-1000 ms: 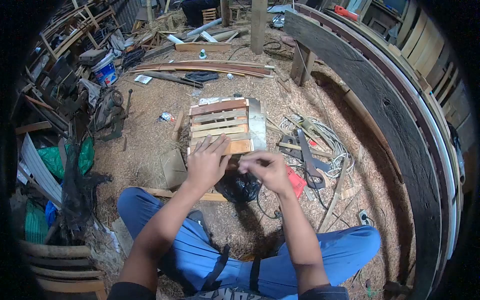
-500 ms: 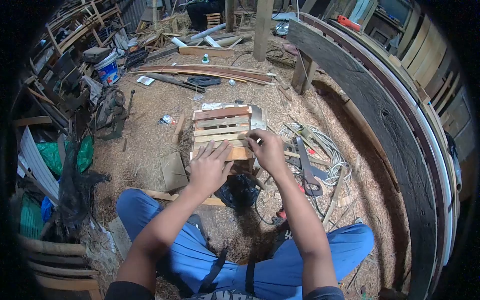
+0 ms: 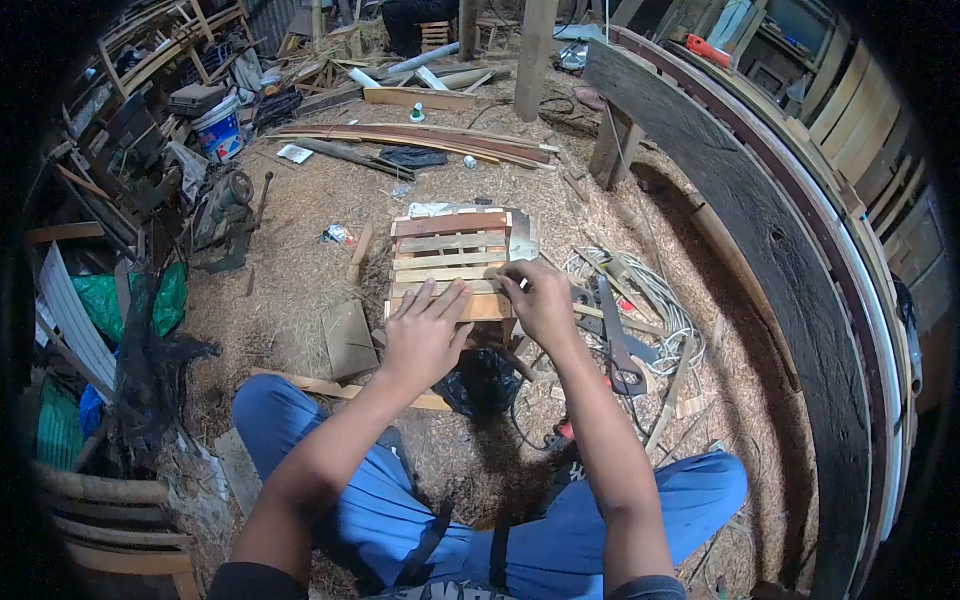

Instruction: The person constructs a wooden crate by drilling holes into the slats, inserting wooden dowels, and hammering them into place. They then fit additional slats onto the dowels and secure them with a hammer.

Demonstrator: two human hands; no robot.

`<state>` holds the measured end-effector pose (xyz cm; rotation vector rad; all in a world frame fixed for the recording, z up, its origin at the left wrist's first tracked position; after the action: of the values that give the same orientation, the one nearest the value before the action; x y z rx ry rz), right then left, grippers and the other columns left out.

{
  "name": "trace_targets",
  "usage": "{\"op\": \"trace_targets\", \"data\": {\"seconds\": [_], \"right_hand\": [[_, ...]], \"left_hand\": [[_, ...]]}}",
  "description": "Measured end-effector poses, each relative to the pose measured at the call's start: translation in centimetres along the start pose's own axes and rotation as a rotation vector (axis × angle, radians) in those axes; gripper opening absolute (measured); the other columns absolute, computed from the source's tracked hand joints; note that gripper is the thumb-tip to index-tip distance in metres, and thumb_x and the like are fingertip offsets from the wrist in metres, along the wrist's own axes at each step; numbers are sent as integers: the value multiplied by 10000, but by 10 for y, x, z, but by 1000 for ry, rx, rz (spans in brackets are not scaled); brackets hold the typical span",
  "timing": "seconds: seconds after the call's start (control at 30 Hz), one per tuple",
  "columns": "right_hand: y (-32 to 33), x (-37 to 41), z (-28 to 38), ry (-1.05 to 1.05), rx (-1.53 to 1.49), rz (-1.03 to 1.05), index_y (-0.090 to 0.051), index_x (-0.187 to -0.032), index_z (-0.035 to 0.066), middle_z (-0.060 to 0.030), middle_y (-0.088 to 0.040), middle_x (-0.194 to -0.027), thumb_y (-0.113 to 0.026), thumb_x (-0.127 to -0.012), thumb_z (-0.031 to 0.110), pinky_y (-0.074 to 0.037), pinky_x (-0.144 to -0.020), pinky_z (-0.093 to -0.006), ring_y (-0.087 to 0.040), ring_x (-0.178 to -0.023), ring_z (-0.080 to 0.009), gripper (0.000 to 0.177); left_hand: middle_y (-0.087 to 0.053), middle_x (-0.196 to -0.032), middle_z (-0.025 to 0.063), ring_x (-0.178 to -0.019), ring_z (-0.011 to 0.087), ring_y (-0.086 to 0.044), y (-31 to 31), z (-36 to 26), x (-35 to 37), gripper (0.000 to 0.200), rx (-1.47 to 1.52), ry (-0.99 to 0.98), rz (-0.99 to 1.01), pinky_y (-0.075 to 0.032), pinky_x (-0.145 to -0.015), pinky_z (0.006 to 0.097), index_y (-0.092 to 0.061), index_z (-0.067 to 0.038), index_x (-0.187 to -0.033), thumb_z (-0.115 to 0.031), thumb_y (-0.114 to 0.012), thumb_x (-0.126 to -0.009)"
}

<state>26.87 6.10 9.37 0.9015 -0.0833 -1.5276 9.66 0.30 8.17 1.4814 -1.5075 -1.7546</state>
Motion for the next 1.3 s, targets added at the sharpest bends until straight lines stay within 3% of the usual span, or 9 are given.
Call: {"op": "trace_targets", "data": {"seconds": [0.47, 0.93, 1.3], "right_hand": [[0, 5, -6, 59, 4, -24, -748, -981, -6, -189, -740, -906, -772, -835, 9, -564, -765, -421, -720, -850, -368, 149], [1, 16, 14, 383, 139, -38, -729, -979, 19, -125, -713, -906, -790, -799, 18, -555, -761, -414, -681, -853, -328, 191], [-2, 19, 10, 414, 149, -42, -715, -1002, 14, -125, -707, -919, -781, -812, 23, -554, -748, -412, -671, -854, -314, 201]], "left_hand": [[-653, -1415, 71, -1296, 384, -605, -2, -1, -1, 509, -7, 1, 5, -496, -1084, 528, -663, -106, -1367, -275, -737, -893], [-653, -1418, 57, -1284, 380, -613, 1, -3, -2, 488, -27, 2, -7, -507, -1068, 515, -669, -115, -1359, -267, -730, -899], [-648, -1424, 58, -1294, 374, -608, -4, -3, 0, 498, -46, 5, -3, -504, -1066, 522, -662, -116, -1371, -219, -743, -890]]}}
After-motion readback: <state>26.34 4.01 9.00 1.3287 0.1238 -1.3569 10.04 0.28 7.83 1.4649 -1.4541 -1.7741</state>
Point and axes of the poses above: each hand's wrist, its own x-axis away from the middle knuckle, its own y-axis out of the back of the hand, z = x × y, the point moved 8 cm from there along -x, towards the middle knuckle
